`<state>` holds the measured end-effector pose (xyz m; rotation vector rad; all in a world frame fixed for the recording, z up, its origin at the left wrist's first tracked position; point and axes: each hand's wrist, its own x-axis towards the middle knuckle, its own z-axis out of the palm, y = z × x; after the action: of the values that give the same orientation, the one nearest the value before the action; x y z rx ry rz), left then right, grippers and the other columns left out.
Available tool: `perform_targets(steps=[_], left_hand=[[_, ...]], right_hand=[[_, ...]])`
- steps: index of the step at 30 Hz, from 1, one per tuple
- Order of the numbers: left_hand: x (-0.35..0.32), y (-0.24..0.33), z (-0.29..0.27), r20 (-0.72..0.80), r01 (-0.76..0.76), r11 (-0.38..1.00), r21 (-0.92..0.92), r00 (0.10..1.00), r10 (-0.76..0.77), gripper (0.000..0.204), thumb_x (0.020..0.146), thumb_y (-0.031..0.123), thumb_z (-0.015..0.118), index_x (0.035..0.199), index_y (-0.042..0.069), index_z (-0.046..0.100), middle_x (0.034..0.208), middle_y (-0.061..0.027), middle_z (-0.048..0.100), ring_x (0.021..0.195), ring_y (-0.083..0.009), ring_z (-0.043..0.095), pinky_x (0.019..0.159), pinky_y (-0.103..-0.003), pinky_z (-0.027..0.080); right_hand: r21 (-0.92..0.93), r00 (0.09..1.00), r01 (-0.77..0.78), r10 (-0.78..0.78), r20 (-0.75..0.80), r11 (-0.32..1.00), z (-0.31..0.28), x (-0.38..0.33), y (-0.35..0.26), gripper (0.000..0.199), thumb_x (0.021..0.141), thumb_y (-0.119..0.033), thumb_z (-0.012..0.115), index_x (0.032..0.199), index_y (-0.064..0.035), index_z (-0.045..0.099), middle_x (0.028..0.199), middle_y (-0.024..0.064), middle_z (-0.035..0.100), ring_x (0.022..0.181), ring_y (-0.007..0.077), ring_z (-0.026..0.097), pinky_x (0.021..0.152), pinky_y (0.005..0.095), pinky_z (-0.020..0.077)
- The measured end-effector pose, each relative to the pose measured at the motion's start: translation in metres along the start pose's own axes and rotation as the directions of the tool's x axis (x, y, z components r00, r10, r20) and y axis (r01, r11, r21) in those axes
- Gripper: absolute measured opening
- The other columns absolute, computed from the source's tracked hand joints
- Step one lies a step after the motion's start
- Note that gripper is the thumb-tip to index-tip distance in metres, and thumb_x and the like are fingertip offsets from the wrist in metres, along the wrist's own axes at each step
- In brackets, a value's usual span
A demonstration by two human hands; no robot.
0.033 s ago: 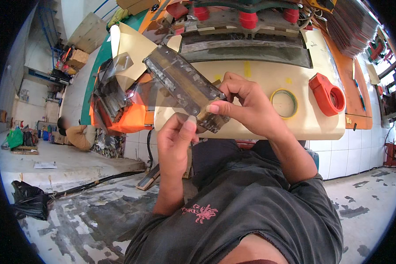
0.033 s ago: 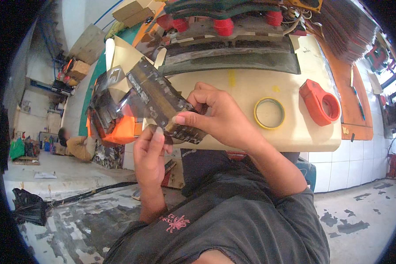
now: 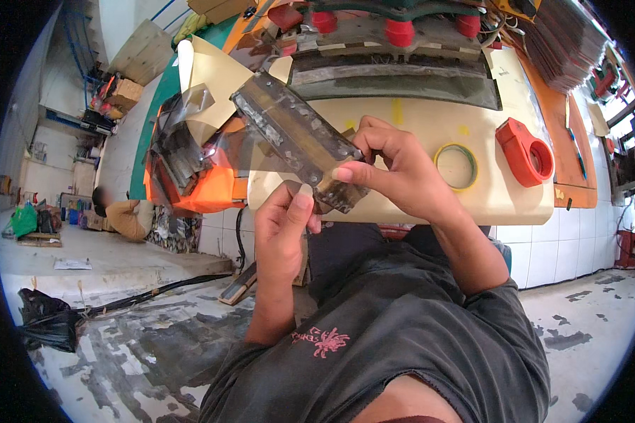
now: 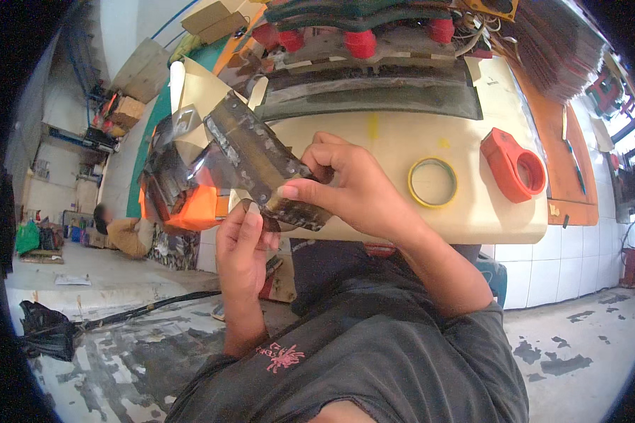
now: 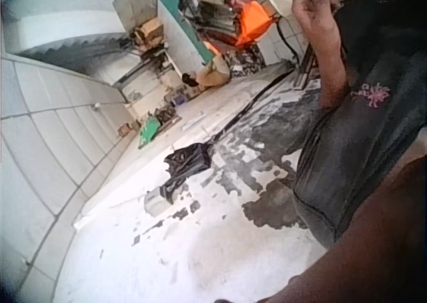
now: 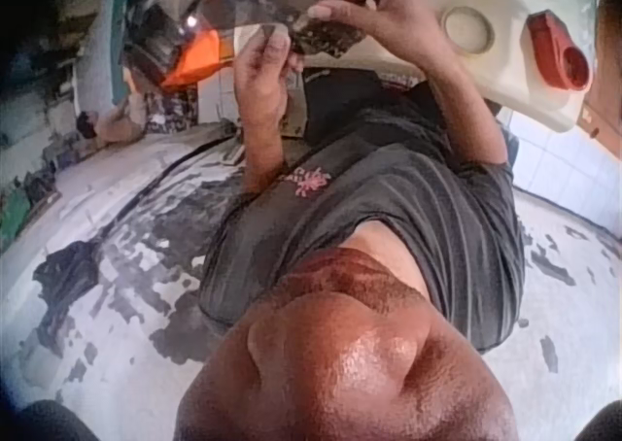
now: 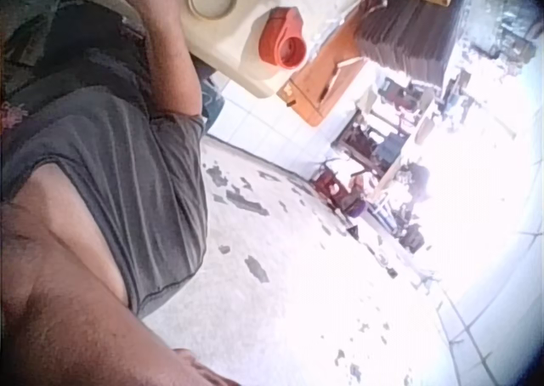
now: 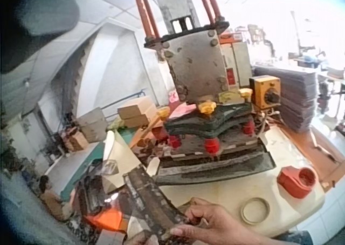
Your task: The person applies tape to the edges of a metal component by hand, pressing and smoothing the tape around the sides of the component.
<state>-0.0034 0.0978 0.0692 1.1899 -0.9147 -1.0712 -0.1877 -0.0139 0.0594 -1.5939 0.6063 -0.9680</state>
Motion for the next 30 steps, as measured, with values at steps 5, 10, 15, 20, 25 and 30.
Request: perform_targets(steps=[5,10,15,20,25,30], left_hand=[[-0.001,0.001,0.0,-0.013,-0.136,0.973,0.184,0.99,0.141,0.025,0.101,0.017,0.07,0.083,0.01,0.054,0.071,0.0058,0.05,0.063,-0.0034,0.043,0.058,-0.022,0.032],[-0.003,0.007,0.008,-0.066,-0.206,0.93,0.305,0.969,0.237,0.032,0.101,0.015,0.07,0.077,0.009,0.05,0.068,0.0083,0.046,0.063,-0.0015,0.037,0.056,-0.022,0.027],[-0.003,0.013,0.011,-0.043,-0.277,0.817,0.506,0.938,0.344,0.036,0.1,0.013,0.07,0.073,0.006,0.048,0.062,0.0088,0.039,0.059,-0.0025,0.03,0.052,-0.023,0.023],[-0.005,0.031,0.024,-0.004,-0.261,0.581,0.77,0.91,0.415,0.034,0.1,0.013,0.068,0.073,0.004,0.048,0.058,0.0003,0.038,0.053,-0.0071,0.034,0.049,-0.028,0.027],[-0.006,0.036,0.03,0.136,-0.312,0.29,0.905,0.857,0.497,0.027,0.097,0.009,0.066,0.076,0.004,0.05,0.06,-0.0088,0.048,0.05,-0.0243,0.048,0.049,-0.039,0.036],[-0.004,0.039,0.035,0.276,-0.314,-0.008,0.949,0.819,0.504,0.017,0.092,0.009,0.065,0.081,0.006,0.053,0.065,-0.011,0.053,0.057,-0.0338,0.058,0.052,-0.045,0.043]], right_hand=[[-0.005,0.999,0.041,-0.041,0.016,0.999,-0.001,0.0,0.002,0.037,0.09,-0.023,0.082,0.08,-0.0028,0.053,0.083,-0.0013,0.045,0.08,0.0099,0.042,0.069,0.0281,0.0346],[-0.083,0.996,0.088,-0.087,0.018,0.993,-0.001,0.001,0.001,0.035,0.091,-0.022,0.081,0.082,-0.0021,0.054,0.082,0.0009,0.046,0.079,0.0119,0.042,0.07,0.0293,0.0362],[-0.142,0.988,0.148,-0.152,-0.017,0.979,0.002,0.0,0.004,0.034,0.09,-0.021,0.081,0.082,-0.0012,0.054,0.081,0.0031,0.046,0.078,0.0145,0.043,0.07,0.0315,0.0372],[-0.22,0.977,0.189,-0.206,-0.058,0.957,0.011,-0.002,-0.004,0.037,0.087,-0.02,0.081,0.081,0.0018,0.053,0.079,0.0139,0.047,0.07,0.0297,0.045,0.063,0.0405,0.0378],[-0.252,0.976,0.184,-0.206,-0.066,0.95,0.012,-0.003,-0.007,0.036,0.085,-0.02,0.082,0.081,0.0021,0.053,0.08,0.0159,0.049,0.071,0.0334,0.047,0.064,0.043,0.0385],[-0.253,0.979,0.174,-0.195,-0.061,0.952,0.014,-0.003,-0.009,0.035,0.085,-0.02,0.082,0.082,0.0026,0.054,0.08,0.0168,0.051,0.072,0.0351,0.05,0.065,0.044,0.0398]])
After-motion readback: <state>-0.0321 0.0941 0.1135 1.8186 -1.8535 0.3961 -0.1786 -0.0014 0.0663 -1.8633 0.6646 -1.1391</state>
